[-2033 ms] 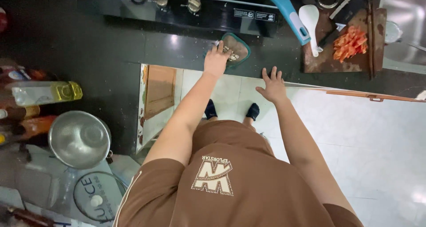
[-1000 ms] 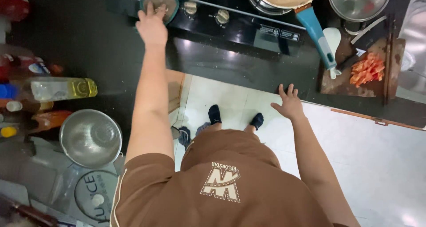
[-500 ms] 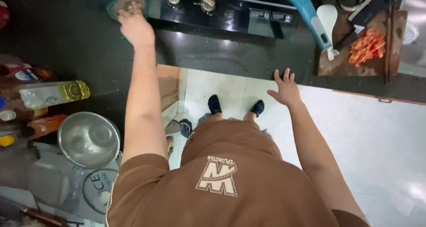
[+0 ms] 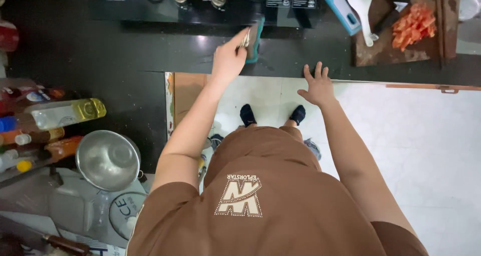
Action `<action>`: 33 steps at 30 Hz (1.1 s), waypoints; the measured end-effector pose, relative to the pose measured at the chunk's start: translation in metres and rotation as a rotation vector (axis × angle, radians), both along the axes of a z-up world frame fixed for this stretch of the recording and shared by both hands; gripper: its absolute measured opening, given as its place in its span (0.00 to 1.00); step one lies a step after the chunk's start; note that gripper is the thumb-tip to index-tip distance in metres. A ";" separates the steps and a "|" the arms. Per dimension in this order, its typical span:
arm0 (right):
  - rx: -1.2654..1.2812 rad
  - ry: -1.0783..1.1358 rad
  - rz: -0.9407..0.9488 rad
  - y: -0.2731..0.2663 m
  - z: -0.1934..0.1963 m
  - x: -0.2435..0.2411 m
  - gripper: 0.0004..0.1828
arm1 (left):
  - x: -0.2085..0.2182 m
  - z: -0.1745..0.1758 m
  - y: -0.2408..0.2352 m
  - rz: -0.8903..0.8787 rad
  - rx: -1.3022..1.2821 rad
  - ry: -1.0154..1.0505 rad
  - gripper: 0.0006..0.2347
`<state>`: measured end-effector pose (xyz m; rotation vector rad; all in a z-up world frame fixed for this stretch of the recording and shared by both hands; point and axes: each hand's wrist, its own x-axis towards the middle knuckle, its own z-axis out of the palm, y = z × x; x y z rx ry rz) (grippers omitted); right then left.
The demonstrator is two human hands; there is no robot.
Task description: Slicing tomatoes and preparing fish in a pan on a stove.
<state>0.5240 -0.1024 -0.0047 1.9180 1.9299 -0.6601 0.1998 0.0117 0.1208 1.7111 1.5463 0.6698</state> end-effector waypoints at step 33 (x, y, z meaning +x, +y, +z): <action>-0.013 -0.012 0.029 0.005 0.002 0.002 0.57 | -0.014 -0.142 -0.011 -0.199 0.369 0.790 0.23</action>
